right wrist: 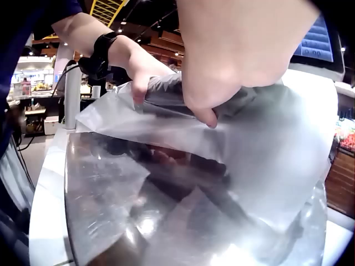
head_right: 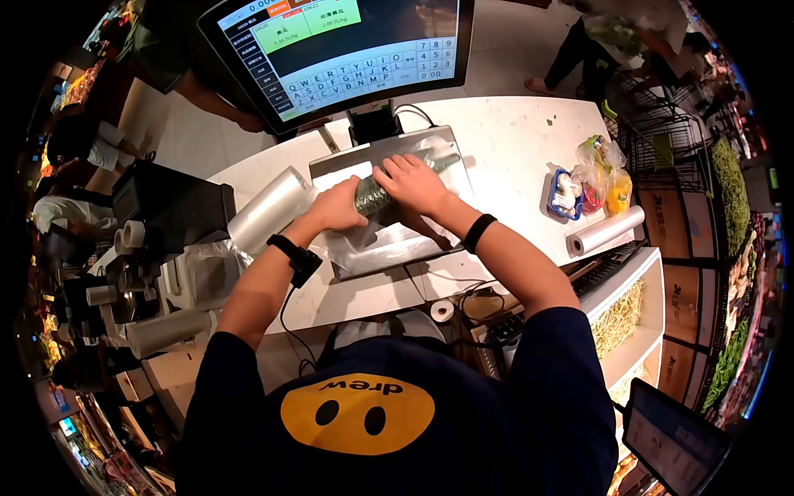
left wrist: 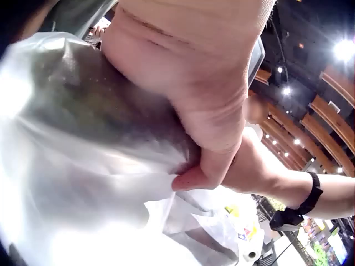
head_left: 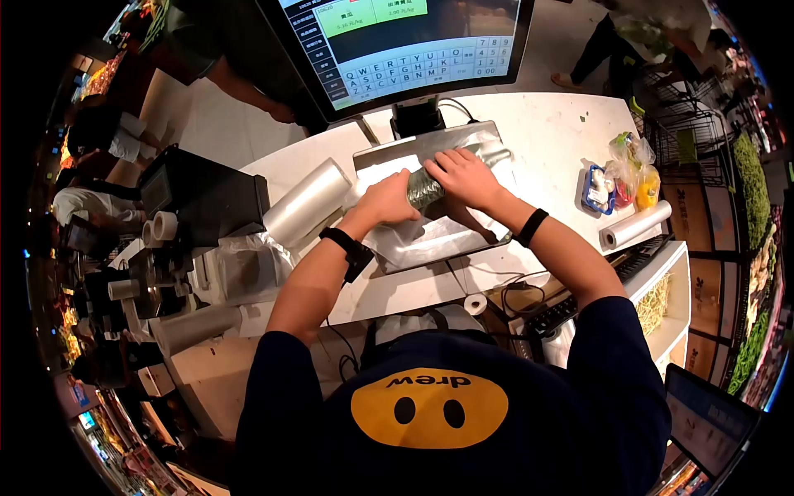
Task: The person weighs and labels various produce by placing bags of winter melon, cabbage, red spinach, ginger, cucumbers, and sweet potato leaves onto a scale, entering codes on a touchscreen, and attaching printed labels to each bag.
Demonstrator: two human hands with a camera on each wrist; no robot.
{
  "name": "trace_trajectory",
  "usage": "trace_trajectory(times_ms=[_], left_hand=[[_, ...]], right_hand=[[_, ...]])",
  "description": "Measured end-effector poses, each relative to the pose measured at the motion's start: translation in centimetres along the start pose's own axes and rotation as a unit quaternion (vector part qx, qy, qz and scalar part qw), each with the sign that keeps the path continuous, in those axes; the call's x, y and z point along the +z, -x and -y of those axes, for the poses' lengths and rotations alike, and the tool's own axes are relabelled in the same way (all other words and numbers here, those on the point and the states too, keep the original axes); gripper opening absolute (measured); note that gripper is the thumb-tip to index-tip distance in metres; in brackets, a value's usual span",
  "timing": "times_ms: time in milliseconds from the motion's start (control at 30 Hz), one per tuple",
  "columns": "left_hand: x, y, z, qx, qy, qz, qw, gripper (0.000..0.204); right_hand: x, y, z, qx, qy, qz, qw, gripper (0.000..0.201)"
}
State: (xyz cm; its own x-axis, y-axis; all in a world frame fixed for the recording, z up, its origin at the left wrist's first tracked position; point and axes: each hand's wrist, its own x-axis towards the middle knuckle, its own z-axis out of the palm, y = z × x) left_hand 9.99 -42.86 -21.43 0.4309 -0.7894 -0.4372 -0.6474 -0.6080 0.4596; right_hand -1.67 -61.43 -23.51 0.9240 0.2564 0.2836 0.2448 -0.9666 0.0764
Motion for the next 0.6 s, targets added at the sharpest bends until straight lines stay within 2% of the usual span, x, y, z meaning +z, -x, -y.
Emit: trace_trajectory(times_ms=[33,133,233,267,300,333,400,433,500,533,600], left_hand=[[-0.3,0.3,0.2,-0.012,0.051,0.027,0.998,0.076],[0.7,1.2,1.4,0.018,0.181,0.013,0.983,0.068],[1.6,2.9,2.0,0.061,0.334,0.017,0.941,0.063],[2.3,3.6,2.4,0.062,0.397,0.027,0.915,0.067],[3.1,4.3,2.9,0.06,0.458,0.039,0.886,0.07],[2.1,6.0,1.8,0.028,0.503,0.071,0.861,0.075],[2.6,7.8,1.7,0.047,0.549,0.069,0.832,0.075],[3.1,8.5,1.9,0.053,0.567,0.065,0.819,0.076],[4.1,9.0,2.6,0.056,0.567,0.077,0.818,0.076],[4.8,9.2,2.9,0.057,0.568,0.084,0.817,0.076],[5.8,9.5,3.3,0.04,0.583,0.089,0.806,0.076]], right_hand=[[-0.9,-0.2,-0.1,-0.005,0.006,0.007,1.0,0.036],[-3.6,-0.7,0.0,-0.076,0.072,-0.073,0.992,0.045],[-6.4,-1.1,0.8,-0.04,0.077,-0.121,0.989,0.057],[-6.6,-0.5,1.4,0.004,0.033,-0.122,0.992,0.068],[-6.4,0.4,1.6,0.027,-0.012,-0.158,0.987,0.075],[-7.1,1.2,2.4,0.072,-0.071,-0.211,0.972,0.075],[-7.9,3.1,4.3,0.175,-0.18,-0.286,0.925,0.073],[-8.2,3.7,5.5,0.228,-0.2,-0.306,0.902,0.064],[-6.4,4.9,7.4,0.32,-0.397,-0.235,0.828,0.058],[-6.1,4.6,8.8,0.367,-0.441,-0.213,0.791,0.06],[-5.5,4.2,10.7,0.425,-0.514,-0.11,0.737,0.047]])
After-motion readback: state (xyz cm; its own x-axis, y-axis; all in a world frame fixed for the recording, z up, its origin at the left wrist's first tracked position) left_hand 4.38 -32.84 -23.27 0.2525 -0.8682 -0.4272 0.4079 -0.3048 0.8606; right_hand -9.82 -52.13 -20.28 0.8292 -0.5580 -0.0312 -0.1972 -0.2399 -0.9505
